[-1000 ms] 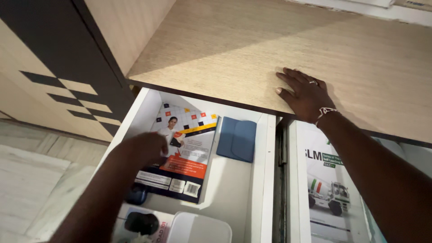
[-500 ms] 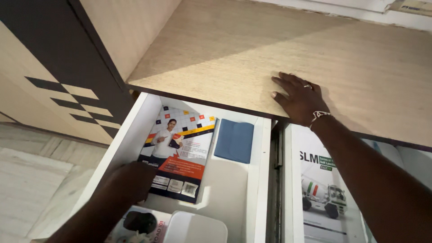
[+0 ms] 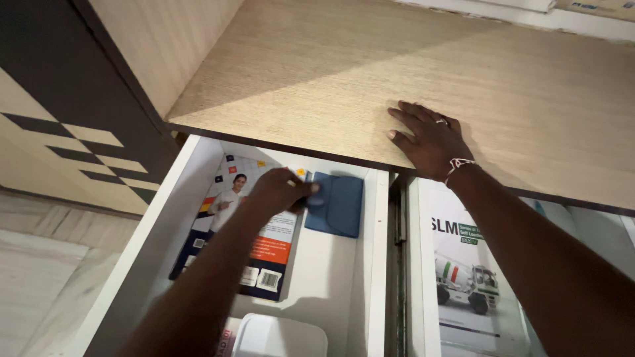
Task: The person organizes a cluttered desk by picking up various items and placing them into an open drawer. They handle a white container, a black mouse, a blue notebook, several pens, a book, and a light blue container, arranging them neatly inside the drawer before closing it.
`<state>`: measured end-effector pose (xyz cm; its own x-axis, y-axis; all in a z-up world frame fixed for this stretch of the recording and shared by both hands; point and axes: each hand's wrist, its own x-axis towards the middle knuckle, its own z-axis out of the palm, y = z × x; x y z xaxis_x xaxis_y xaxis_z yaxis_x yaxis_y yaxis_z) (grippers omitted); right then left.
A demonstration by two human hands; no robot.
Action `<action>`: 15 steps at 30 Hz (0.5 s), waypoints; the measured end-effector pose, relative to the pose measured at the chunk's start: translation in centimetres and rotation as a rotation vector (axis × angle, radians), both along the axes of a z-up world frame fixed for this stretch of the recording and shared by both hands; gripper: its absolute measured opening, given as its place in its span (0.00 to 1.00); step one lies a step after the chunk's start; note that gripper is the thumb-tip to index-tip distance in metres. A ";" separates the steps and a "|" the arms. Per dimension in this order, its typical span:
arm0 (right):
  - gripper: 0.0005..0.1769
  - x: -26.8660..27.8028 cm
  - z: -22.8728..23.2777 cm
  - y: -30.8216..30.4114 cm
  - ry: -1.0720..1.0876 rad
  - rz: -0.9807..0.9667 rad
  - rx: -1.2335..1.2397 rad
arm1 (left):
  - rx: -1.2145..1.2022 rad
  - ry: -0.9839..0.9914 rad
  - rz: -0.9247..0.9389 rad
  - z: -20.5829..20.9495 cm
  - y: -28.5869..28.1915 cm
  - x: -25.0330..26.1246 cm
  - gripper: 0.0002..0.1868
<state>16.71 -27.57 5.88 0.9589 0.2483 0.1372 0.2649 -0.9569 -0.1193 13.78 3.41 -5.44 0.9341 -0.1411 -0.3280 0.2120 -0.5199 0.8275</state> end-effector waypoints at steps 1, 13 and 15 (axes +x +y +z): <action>0.34 0.0 0.0 0.0 0.003 -0.003 0.001 | -0.171 -0.031 0.081 -0.9 -1.1 0.9 0.27; 0.35 0.0 0.0 -0.1 -0.005 0.006 0.021 | 0.003 -0.188 -0.006 -3.2 -9.3 3.2 0.15; 0.35 0.0 0.0 0.0 -0.007 0.007 0.014 | -0.071 -0.175 0.041 -3.1 -9.3 2.7 0.15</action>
